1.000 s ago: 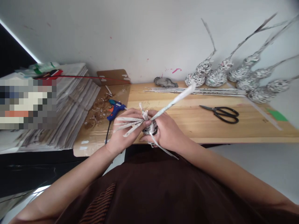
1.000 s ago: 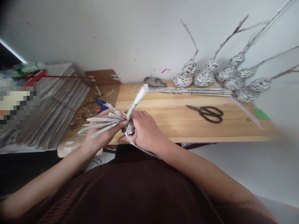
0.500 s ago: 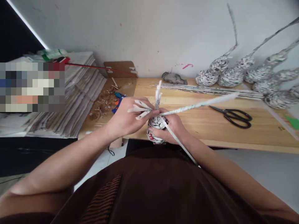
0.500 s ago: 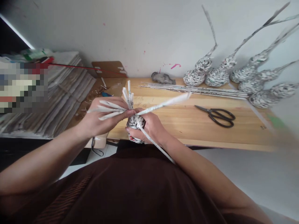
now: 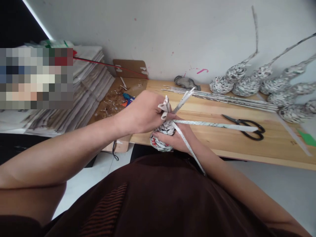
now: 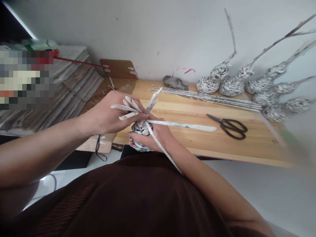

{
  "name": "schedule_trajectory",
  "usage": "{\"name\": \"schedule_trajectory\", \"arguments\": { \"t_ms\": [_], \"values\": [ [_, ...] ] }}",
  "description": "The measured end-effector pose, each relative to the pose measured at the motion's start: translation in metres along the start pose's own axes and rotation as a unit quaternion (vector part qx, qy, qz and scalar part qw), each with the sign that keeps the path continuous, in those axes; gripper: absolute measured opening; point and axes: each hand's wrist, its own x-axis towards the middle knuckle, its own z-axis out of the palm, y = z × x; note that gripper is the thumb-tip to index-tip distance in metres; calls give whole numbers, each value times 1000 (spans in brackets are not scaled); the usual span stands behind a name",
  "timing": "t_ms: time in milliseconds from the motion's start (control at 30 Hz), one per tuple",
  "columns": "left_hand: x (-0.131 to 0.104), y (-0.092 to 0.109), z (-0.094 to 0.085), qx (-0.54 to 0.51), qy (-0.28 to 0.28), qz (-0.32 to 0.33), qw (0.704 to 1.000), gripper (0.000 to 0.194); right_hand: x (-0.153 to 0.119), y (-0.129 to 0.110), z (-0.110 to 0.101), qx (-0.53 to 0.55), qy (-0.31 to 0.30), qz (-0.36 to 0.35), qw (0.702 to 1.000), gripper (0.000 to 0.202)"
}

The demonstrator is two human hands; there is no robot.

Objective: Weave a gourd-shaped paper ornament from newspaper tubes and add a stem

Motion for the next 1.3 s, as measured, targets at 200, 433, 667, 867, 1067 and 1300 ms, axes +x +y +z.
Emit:
{"name": "schedule_trajectory", "arguments": {
  "t_ms": [200,433,667,867,1067,1300],
  "values": [
    [8,-5,-2,24,-47,-6,999,21,15,19,-1,-169,17,-94,981,37],
    [1,-20,2,-34,-54,38,997,10,16,6,-5,-65,-19,-52,996,30],
    [-7,-26,11,-111,-40,4,993,13,18,4,-5,-48,-34,-52,997,30],
    [-4,-30,12,-146,-38,-17,988,10,18,9,-2,-68,-33,-33,997,40],
    [-14,-30,6,-142,35,27,989,6,7,13,-11,-31,52,-86,994,83],
    [-44,-46,11,-148,166,51,973,17,-9,6,-24,-30,203,-173,963,30]
  ]
}}
